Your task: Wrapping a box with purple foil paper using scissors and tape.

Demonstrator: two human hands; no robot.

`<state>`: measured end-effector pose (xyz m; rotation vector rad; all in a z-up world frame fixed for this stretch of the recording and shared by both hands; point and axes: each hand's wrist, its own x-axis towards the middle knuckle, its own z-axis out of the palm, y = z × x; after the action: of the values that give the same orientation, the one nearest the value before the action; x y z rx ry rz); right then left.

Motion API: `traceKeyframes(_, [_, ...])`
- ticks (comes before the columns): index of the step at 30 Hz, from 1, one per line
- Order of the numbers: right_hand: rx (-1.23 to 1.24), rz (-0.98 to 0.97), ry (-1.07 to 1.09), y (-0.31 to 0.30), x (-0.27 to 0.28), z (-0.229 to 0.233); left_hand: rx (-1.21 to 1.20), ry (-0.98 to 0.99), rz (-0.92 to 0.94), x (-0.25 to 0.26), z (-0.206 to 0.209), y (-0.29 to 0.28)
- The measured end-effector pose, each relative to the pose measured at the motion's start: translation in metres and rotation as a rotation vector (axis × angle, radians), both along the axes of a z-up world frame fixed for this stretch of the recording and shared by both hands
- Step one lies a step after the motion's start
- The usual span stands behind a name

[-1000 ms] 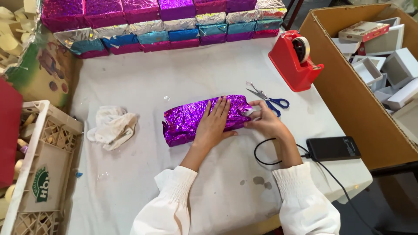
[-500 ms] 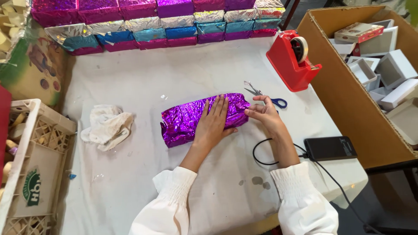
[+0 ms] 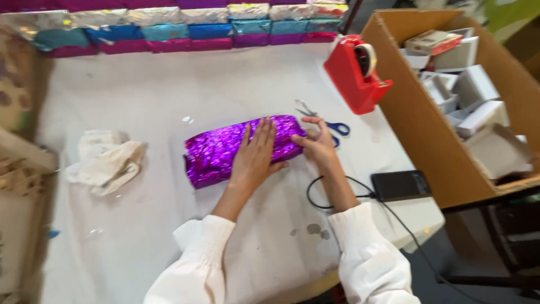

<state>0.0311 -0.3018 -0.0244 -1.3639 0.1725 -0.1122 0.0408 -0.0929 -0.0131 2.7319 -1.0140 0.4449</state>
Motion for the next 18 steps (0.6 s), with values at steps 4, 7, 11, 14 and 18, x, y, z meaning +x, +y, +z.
traceKeyframes(4, [-0.046,-0.046,-0.123,-0.009,0.008,-0.025,-0.010,-0.006,0.003,0.000,0.001,0.002])
traceKeyframes(7, [-0.617,-0.452,-0.407,0.007,-0.013,0.020,-0.054,-0.007,-0.019,0.001,-0.002,0.001])
traceKeyframes(11, [-0.910,0.003,-0.627,0.026,-0.036,0.063,-0.039,-0.075,-0.010,0.001,-0.007,0.001])
traceKeyframes(14, [-1.066,0.149,-0.504,0.023,-0.039,0.058,-0.058,-0.050,-0.031,0.001,-0.003,0.003])
traceKeyframes(18, [-1.372,-0.086,-0.494,0.027,-0.045,0.069,-0.245,0.113,-0.125,-0.005,0.016,0.010])
